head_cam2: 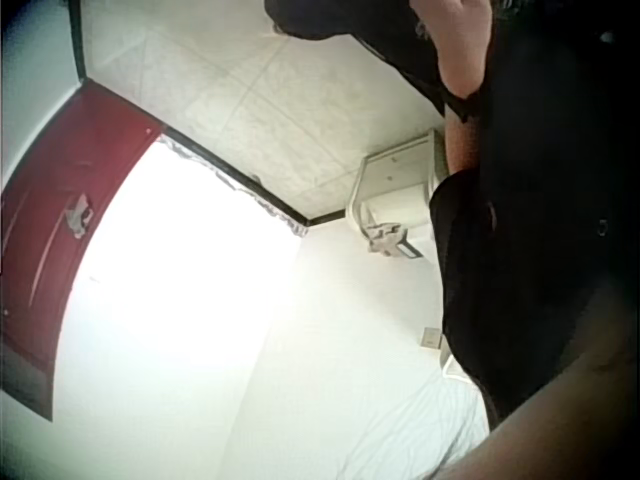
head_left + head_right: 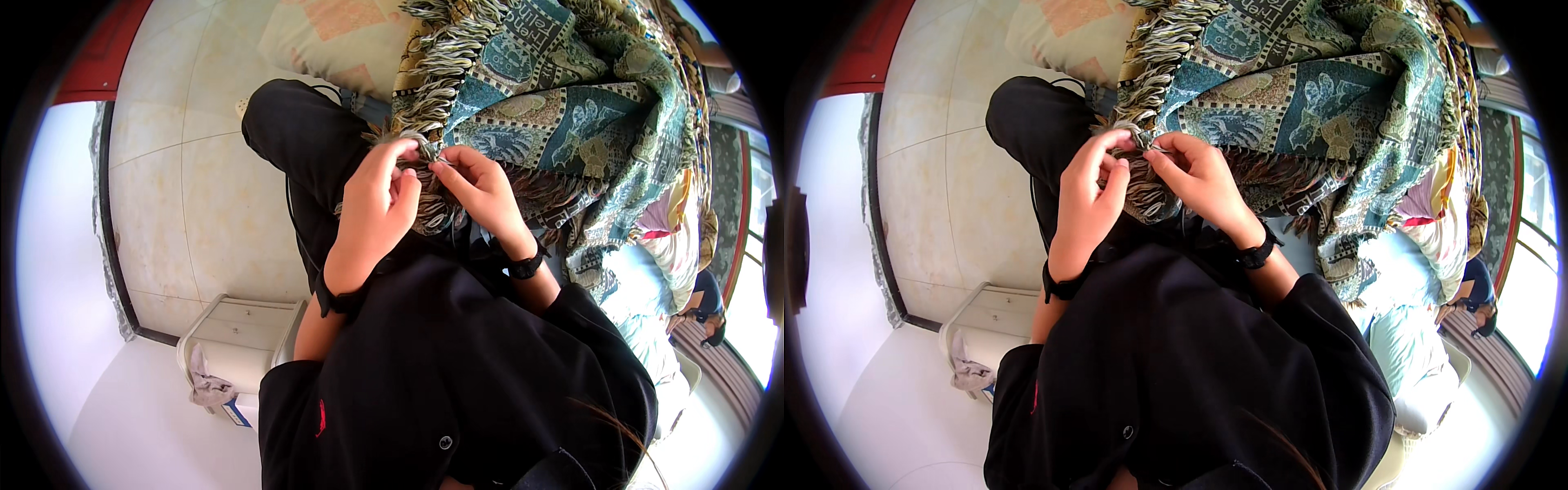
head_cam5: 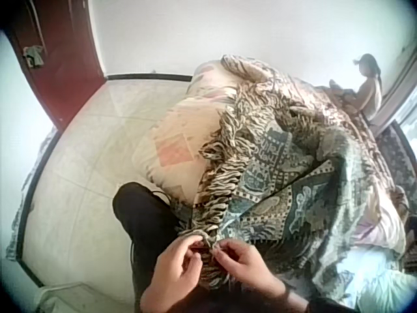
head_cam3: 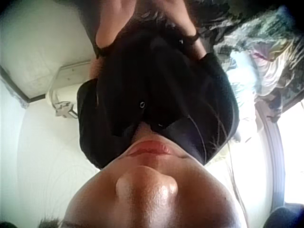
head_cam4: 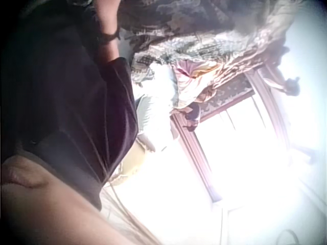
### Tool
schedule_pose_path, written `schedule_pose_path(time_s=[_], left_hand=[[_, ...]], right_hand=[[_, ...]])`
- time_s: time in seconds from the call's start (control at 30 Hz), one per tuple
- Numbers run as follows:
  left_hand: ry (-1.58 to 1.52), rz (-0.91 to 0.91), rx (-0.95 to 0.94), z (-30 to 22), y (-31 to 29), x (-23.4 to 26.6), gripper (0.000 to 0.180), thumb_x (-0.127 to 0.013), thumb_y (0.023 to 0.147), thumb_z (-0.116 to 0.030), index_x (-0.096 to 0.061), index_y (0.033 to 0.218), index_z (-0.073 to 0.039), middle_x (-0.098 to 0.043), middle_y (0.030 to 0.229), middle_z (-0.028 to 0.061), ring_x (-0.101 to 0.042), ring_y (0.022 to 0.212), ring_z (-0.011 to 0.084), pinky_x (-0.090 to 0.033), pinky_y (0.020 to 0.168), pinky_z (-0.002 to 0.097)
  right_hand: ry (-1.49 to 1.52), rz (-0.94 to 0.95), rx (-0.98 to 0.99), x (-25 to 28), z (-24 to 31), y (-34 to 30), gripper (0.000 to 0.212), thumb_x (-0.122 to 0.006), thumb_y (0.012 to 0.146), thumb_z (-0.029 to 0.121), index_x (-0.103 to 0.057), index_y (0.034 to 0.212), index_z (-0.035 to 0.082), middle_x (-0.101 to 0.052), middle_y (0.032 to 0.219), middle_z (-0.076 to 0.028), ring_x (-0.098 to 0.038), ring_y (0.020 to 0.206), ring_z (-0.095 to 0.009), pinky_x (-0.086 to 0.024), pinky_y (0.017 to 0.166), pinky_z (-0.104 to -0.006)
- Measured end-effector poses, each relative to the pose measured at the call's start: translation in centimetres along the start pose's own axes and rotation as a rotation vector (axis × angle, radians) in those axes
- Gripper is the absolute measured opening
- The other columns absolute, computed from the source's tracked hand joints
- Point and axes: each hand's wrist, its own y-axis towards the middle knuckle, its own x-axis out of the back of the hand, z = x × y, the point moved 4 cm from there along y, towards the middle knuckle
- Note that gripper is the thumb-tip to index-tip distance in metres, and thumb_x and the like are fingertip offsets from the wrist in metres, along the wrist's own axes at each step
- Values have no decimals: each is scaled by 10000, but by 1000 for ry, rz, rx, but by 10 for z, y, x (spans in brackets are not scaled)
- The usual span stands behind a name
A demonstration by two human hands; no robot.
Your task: The person ties knots in the decorative fringe along the edge of a patterned blanket by hand while sitting on a bed.
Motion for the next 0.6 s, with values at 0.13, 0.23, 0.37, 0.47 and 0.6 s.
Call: schedule_pose_path(time_s=[0.13, 0.23, 0.37, 0.47, 0.6], left_hand=[[-118, -65, -44, 4, -2, -1, 390, -505, 781, 75, -514, 1165, 11, -560, 1102, 118, -568, 658, 124, -458, 576, 241], [-143, -35, -83, -1, -1, -2, 437, -497, 759, 98, -503, 1187, 4, -506, 1166, 139, -570, 674, 119, -453, 591, 235], [-94, -66, -131, -7, -1, -2, 425, -502, 766, 102, -506, 1180, 6, -480, 1183, 126, -554, 664, 108, -447, 601, 228], [-106, -186, -175, -4, -2, 6, 392, -519, 806, 80, -498, 1191, 8, -505, 1153, 103, -515, 635, 87, -441, 595, 221], [-156, -38, -10, 0, -3, -5, 420, -548, 807, 59, -480, 1218, 5, -600, 1001, 78, -516, 624, 98, -448, 570, 233]], right_hand=[[-125, -4, 18, -1, 3, 0, 157, -592, 913, 100, -559, 1014, -16, -515, 724, 71, -420, 637, 11, -325, 526, -163], [-172, -12, 48, -2, 5, 1, 166, -600, 908, 103, -559, 1012, -20, -500, 723, 74, -406, 632, 10, -321, 521, -164], [-199, -54, 93, -1, 10, 0, 172, -618, 886, 131, -575, 962, -17, -489, 663, 26, -391, 593, -24, -334, 504, -208], [-198, -29, 78, -1, 8, 0, 166, -605, 904, 110, -563, 996, -22, -486, 710, 71, -392, 633, 8, -318, 522, -166], [-235, -74, 134, -2, 16, 0, 176, -627, 863, 138, -586, 938, -16, -531, 641, -51, -434, 554, -78, -382, 500, -261]])
